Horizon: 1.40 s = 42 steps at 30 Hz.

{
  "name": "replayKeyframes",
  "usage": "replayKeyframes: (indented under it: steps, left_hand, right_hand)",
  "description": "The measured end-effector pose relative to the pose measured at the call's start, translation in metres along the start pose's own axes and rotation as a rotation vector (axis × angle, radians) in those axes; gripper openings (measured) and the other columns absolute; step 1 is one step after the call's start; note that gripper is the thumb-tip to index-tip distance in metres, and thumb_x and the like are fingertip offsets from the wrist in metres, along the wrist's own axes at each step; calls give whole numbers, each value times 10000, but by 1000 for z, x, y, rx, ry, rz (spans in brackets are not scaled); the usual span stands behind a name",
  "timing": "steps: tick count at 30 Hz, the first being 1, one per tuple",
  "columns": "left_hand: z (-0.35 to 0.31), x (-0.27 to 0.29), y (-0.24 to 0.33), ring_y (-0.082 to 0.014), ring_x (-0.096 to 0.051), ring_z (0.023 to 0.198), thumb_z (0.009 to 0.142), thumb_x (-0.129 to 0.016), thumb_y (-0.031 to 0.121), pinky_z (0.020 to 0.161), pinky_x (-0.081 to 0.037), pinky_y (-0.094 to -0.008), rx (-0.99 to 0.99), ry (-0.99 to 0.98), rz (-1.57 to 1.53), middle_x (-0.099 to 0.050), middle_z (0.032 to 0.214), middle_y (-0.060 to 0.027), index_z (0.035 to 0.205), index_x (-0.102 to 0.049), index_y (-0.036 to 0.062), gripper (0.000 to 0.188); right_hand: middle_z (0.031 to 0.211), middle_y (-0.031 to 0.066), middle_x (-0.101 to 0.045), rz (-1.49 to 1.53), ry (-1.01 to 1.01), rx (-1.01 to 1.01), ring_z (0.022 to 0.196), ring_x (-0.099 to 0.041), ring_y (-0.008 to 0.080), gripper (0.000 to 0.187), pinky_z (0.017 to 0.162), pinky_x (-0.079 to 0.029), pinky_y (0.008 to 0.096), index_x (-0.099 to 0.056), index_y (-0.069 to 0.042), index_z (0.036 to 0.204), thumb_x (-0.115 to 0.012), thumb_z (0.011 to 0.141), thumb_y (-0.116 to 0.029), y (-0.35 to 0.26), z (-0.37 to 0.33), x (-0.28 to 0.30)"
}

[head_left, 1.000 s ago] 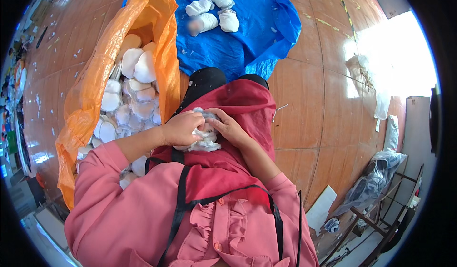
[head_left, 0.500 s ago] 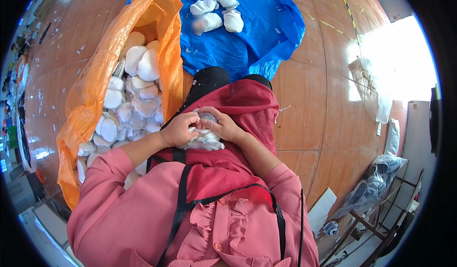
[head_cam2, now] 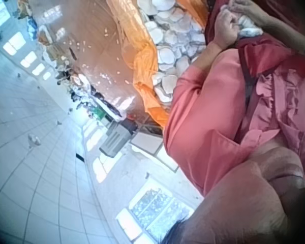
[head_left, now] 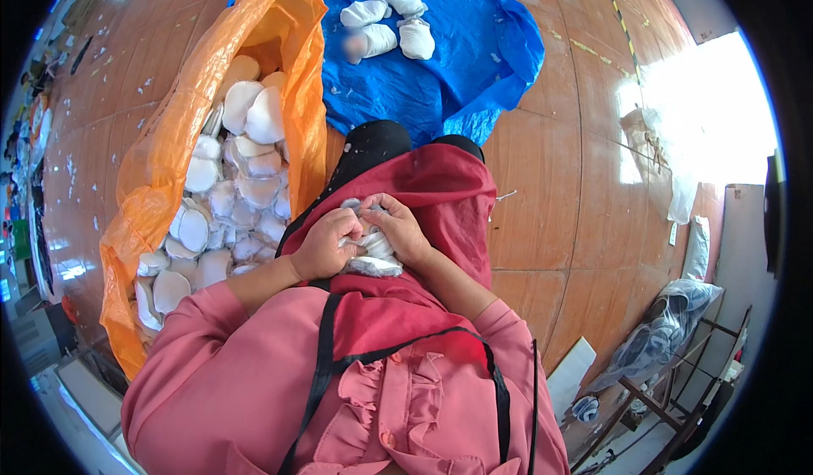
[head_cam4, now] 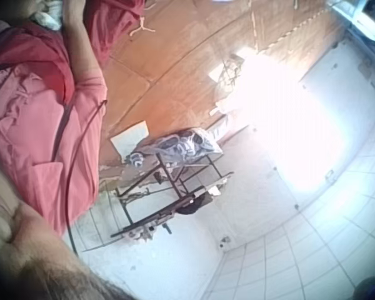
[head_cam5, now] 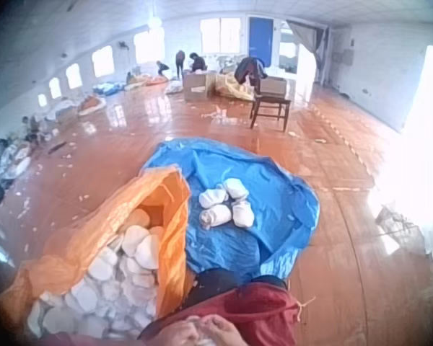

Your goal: The person sits on the floor and stuffs white fabric pieces with a white fluffy material, then ties them closed to form small plush toys. The finished items are placed on a blue tarp nearby.

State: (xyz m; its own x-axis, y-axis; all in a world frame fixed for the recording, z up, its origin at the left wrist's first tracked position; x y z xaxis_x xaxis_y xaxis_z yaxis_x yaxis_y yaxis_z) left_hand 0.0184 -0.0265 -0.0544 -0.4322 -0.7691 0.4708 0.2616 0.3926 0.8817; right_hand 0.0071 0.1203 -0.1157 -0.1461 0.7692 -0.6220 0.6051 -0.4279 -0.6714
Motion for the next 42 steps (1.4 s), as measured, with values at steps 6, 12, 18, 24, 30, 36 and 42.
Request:
replayKeyframes:
  steps: [6,12,18,24,30,36,42]
  left_hand:
    - [19,9,17,-319,-576,836,681,-786,104,750,-468,-368,119,-153,32,-568,847,-125,840,-561,31,285]
    - [26,3,22,-324,-573,822,643,-782,66,737,-460,-406,75,-121,136,-571,840,-129,801,-542,34,290]
    - [22,-12,20,-353,-579,824,665,-745,58,739,-463,-455,51,-75,151,-593,843,-140,803,-563,44,229]
    - [12,-18,10,-378,-570,873,722,-717,161,781,-463,-464,-4,-19,235,-590,891,-161,892,-609,52,229]
    - [43,-18,6,-376,-606,923,663,-648,130,812,-484,-457,94,-383,114,-635,929,-189,919,-625,6,285]
    - [48,-15,6,-338,-613,814,622,-674,109,707,-477,-428,2,-266,-16,-627,833,-162,852,-586,12,265]
    - [51,-2,18,-257,-601,787,662,-652,87,696,-469,-367,59,-271,-234,-618,840,-123,929,-605,8,283]
  right_hand:
    - [918,15,-617,-177,63,151,835,-581,90,78,764,-479,227,-603,-43,990,-611,920,-77,-11,-1,-1]
    - [880,10,-622,-250,196,212,807,-579,84,105,729,-477,228,-613,-38,979,-647,901,-100,-15,-8,0]
    - [873,12,-627,-33,222,67,787,-579,85,87,702,-473,226,-621,-37,971,-638,903,-88,-7,-12,7]
    - [896,-2,-620,-99,119,70,835,-575,105,77,761,-467,258,-629,-69,947,-583,944,-130,-4,-5,13]
    - [1027,79,-663,-151,118,-61,936,-629,179,203,830,-511,319,-630,-36,1097,-518,960,-137,-8,-6,26]
    - [1038,69,-667,-345,111,-109,940,-634,185,210,846,-498,305,-643,-19,1090,-539,921,-88,-18,-5,49]
    - [1007,86,-661,-511,70,358,917,-631,167,204,837,-498,289,-627,2,1063,-483,928,-50,-42,-16,26]
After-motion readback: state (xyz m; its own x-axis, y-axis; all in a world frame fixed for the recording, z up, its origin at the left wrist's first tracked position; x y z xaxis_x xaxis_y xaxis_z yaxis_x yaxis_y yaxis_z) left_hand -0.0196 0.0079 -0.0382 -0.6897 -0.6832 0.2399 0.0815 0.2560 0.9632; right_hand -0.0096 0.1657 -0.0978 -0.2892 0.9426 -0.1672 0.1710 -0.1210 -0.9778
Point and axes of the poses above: each hand's wrist, its own z-axis towards the middle knuckle, its own x-axis out of the back of the hand, y = z × x, the point moved 4 cm from there along z, towards the middle knuckle
